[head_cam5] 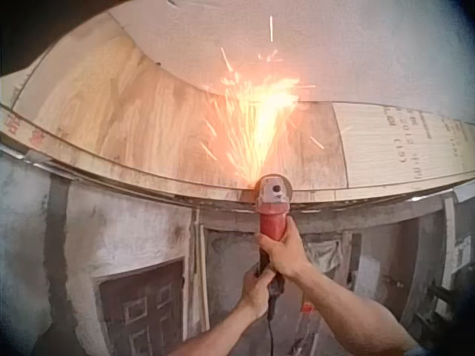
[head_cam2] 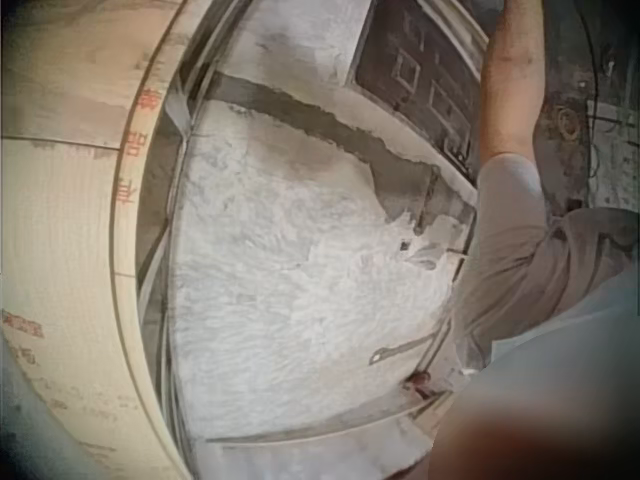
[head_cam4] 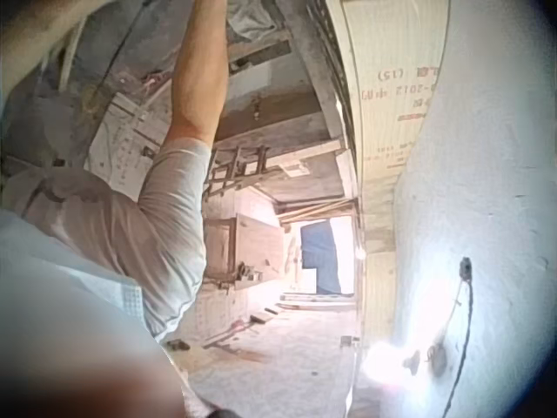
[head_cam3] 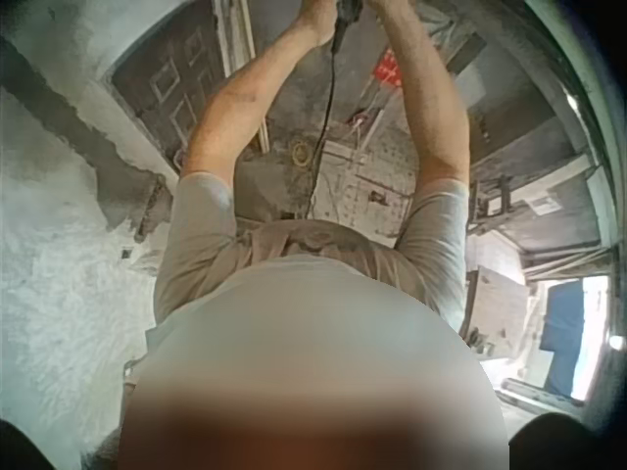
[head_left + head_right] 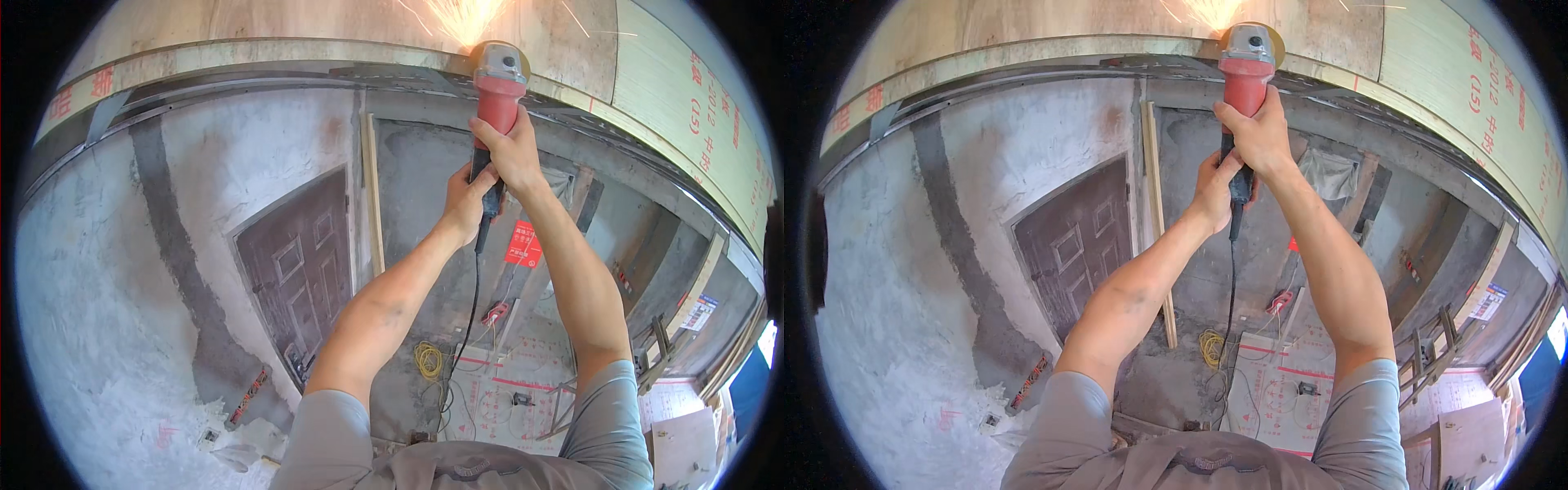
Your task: Using an angle grinder to smooth or trim the edge of a plywood panel where it meets a structural wall joint.
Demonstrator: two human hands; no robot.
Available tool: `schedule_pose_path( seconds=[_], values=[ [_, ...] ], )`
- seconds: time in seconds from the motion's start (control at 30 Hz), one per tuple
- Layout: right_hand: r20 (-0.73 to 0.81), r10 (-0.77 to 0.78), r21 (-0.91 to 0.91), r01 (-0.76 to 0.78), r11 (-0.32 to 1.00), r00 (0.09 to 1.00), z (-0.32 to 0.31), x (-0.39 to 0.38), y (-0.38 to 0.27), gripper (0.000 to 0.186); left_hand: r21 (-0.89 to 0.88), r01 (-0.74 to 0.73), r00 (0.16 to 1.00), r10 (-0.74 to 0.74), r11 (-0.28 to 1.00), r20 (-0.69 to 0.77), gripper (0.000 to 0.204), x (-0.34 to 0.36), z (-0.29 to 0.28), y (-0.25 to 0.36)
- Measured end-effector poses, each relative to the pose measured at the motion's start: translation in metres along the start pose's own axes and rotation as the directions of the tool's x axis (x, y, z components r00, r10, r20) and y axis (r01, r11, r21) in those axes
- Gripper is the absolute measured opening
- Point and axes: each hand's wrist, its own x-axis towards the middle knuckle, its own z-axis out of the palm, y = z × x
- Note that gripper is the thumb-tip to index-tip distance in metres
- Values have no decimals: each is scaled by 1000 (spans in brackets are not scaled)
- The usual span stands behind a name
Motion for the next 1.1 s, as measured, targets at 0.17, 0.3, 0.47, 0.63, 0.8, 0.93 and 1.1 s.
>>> schedule_pose_path(
  seconds=[0.17, 0.3, 0.47, 0.63, 0.8, 0.93, 1.1],
  values=[
    [3, -3, -27, 3, 1000, 1000, -1, 6, 12, 56, 0, -24, 1000, 24, 1000, 10, 40, -3, -1, 0],
    [25, 2, -32, -1, 999, 1000, 6, 9, 12, 54, -51, -38, 999, 36, 998, -36, 36, -6, 2, 7],
    [91, -10, 63, 4, 998, 996, 32, 1, -18, 43, 10, -45, 997, 46, 999, -67, 41, -14, -16, 25],
    [149, -1, 111, -16, 994, 989, 48, 4, -18, 53, 53, -69, 991, 75, 996, -111, 40, -21, -25, 40],
    [158, 3, 107, -20, 994, 987, 63, -1, -26, 54, 94, -81, 987, 93, 992, -132, 40, -30, -36, 54],
    [159, -15, 119, -4, 993, 987, 70, 0, -22, 53, 108, -88, 985, 103, 990, -140, 41, -34, -39, 59],
    [189, -19, 162, -12, 987, 982, 75, 0, -18, 54, 137, -86, 980, 109, 987, -168, 43, -41, -39, 62]
  ],
)
